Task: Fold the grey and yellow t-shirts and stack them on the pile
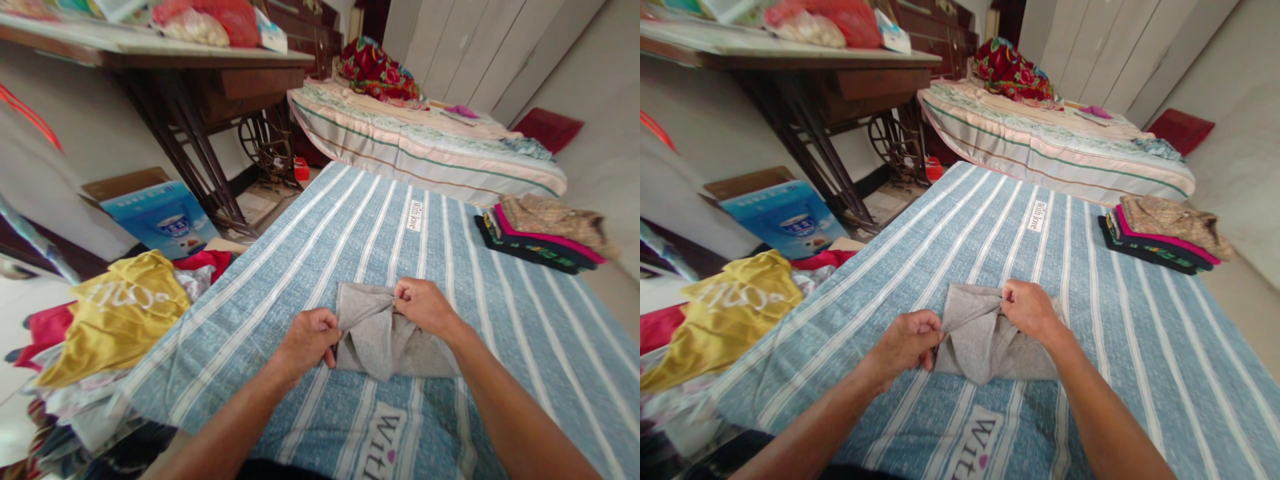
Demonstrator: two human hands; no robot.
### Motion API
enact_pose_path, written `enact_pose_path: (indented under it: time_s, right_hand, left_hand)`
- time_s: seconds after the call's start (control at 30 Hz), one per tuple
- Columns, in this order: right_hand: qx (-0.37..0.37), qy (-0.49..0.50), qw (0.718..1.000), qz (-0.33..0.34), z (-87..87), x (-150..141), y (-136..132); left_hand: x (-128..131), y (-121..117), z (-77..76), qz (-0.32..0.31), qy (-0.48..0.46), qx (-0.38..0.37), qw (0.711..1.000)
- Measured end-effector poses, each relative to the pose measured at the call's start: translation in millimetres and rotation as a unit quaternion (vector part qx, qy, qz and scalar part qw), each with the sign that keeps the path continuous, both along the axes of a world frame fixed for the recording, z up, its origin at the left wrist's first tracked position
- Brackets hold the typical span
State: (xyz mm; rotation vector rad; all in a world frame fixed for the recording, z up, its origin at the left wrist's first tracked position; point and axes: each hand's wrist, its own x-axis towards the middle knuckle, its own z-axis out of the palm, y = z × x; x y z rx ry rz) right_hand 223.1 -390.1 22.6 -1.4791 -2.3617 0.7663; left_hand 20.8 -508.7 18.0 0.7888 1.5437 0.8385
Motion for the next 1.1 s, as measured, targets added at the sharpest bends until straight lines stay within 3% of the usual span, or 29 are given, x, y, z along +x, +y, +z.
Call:
enact_pose_path:
  time_s: [0.23,0.53,0.7,0.9,1.1]
  right_hand:
    - [0.006,-0.018,1.0,0.014,0.3,-1.0,0.2]
    - [-0.001,-0.019,1.0,0.023,-7.2,3.1,4.3]
    - [0.009,-0.032,0.999,0.025,-6.3,2.6,4.6]
    - [0.036,-0.077,0.996,0.0,-4.0,-2.2,1.1]
    - [0.031,-0.059,0.998,0.008,-5.8,-0.4,1.9]
  left_hand:
    - [-0.6,1.4,-0.2,-0.035,-0.002,-0.017,0.999]
    - [3.5,-0.4,-4.9,-0.014,0.027,0.023,0.999]
    - [4.1,0.8,-6.6,-0.009,0.014,0.002,1.0]
    - [6.0,7.1,-6.3,-0.037,0.082,-0.018,0.996]
    - [1.1,15.0,2.9,-0.096,0.165,-0.008,0.982]
